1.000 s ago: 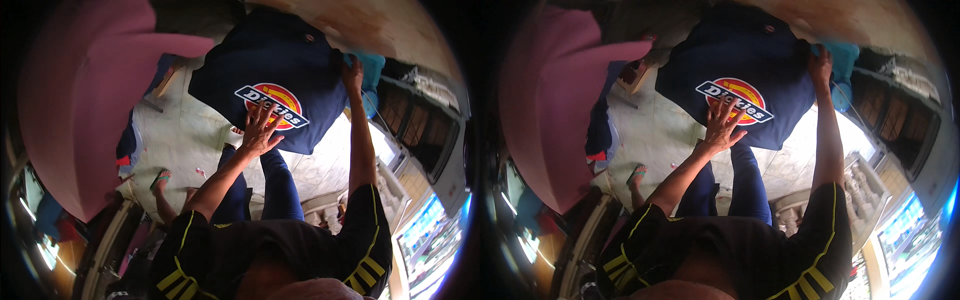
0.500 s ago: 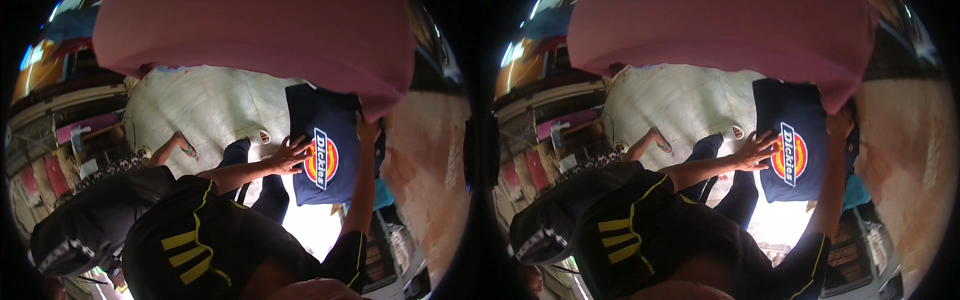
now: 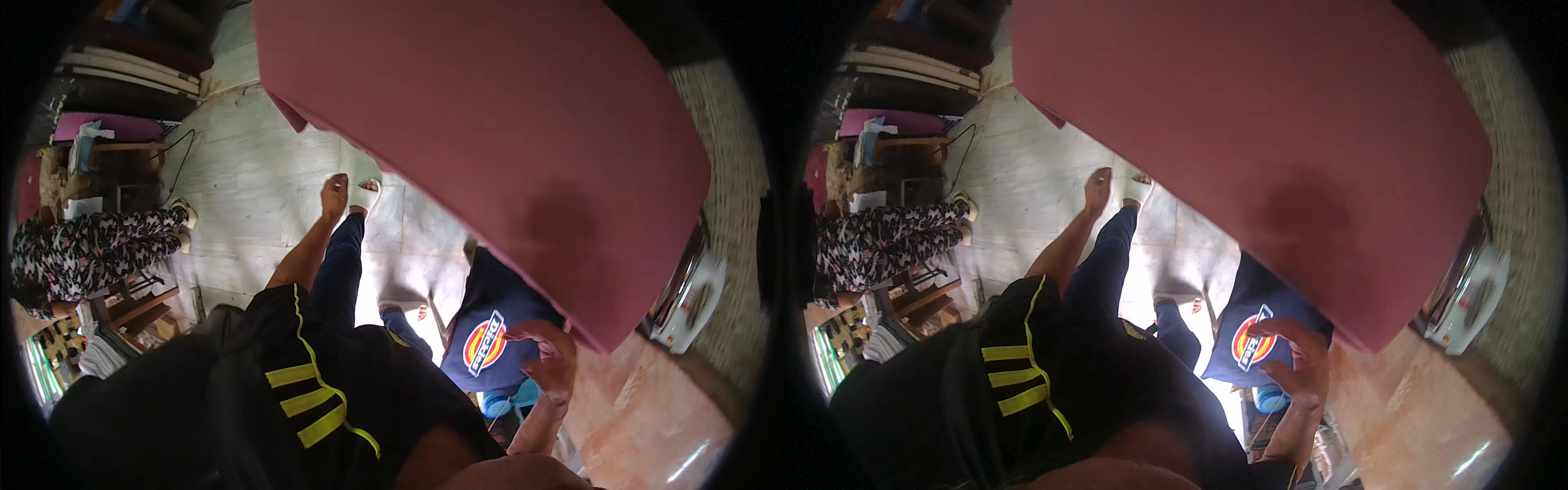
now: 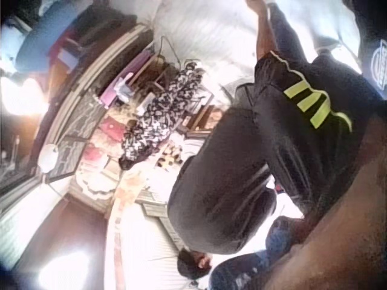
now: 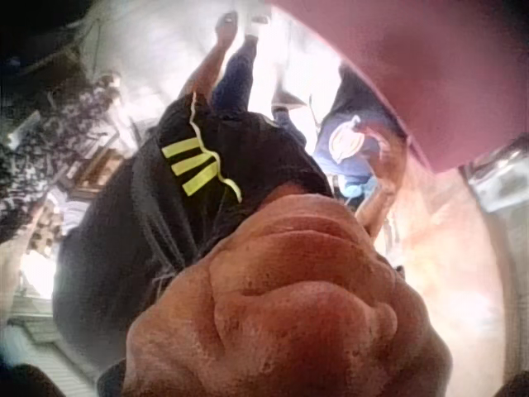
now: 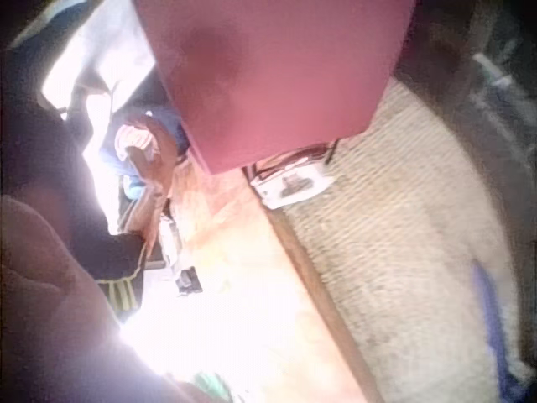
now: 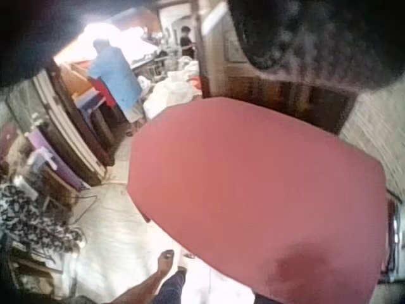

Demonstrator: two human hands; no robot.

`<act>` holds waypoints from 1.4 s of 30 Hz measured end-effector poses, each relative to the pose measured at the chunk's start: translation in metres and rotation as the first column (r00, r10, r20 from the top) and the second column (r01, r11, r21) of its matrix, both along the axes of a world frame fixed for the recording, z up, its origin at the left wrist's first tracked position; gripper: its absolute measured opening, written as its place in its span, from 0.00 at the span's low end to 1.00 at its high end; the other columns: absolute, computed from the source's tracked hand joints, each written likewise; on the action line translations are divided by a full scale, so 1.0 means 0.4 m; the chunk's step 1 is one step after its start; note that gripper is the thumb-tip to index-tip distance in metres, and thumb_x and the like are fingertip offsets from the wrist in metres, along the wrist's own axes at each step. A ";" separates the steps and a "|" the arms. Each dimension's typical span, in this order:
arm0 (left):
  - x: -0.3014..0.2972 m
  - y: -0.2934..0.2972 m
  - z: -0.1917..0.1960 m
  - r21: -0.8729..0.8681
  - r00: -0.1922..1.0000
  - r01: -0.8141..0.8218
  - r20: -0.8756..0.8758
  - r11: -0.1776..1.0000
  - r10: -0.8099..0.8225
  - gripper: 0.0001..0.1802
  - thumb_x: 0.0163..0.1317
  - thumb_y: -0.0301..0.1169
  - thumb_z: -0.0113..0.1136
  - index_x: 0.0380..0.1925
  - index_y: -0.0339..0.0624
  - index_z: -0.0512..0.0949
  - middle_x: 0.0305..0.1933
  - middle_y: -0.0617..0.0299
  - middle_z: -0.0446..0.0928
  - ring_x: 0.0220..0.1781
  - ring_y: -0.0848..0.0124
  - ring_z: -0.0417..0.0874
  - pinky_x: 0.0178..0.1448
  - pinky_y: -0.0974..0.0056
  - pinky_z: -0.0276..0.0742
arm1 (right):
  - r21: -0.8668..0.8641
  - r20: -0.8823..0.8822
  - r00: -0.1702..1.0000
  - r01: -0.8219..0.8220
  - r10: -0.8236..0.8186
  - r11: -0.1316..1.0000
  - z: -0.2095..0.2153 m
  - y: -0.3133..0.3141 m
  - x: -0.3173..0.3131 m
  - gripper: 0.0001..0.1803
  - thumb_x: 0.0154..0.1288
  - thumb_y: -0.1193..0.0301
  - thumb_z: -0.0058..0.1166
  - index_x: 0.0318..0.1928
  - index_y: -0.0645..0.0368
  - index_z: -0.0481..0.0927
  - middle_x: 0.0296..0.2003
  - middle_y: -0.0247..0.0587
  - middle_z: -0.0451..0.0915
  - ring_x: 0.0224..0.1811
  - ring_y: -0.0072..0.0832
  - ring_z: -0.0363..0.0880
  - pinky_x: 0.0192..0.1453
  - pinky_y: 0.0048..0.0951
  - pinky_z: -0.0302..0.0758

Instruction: The person irons a dark blue t-shirt with a Dickies logo on a pink ironing board. They use a white steam iron to smooth the front, sleeves, and back of the shirt, frequently adjusting the fabric with their hands. The person flips the shirt over to iron the reverse side and finishes by folding the garment.

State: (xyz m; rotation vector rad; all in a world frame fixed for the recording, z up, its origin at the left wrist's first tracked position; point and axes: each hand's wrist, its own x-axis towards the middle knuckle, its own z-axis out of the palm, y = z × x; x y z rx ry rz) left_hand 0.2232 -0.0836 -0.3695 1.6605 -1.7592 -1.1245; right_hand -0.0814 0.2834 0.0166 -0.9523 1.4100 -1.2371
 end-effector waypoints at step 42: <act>-0.301 -0.937 -0.261 -0.047 0.978 -0.011 0.208 0.999 0.020 0.14 0.65 0.38 0.59 0.47 0.46 0.80 0.46 0.53 0.81 0.50 0.46 0.82 0.53 0.48 0.78 | 0.252 -0.954 -0.047 0.417 0.297 0.873 0.006 -0.602 -0.093 0.44 0.73 0.35 0.21 0.76 0.51 0.51 0.73 0.63 0.55 0.72 0.64 0.57 0.73 0.66 0.55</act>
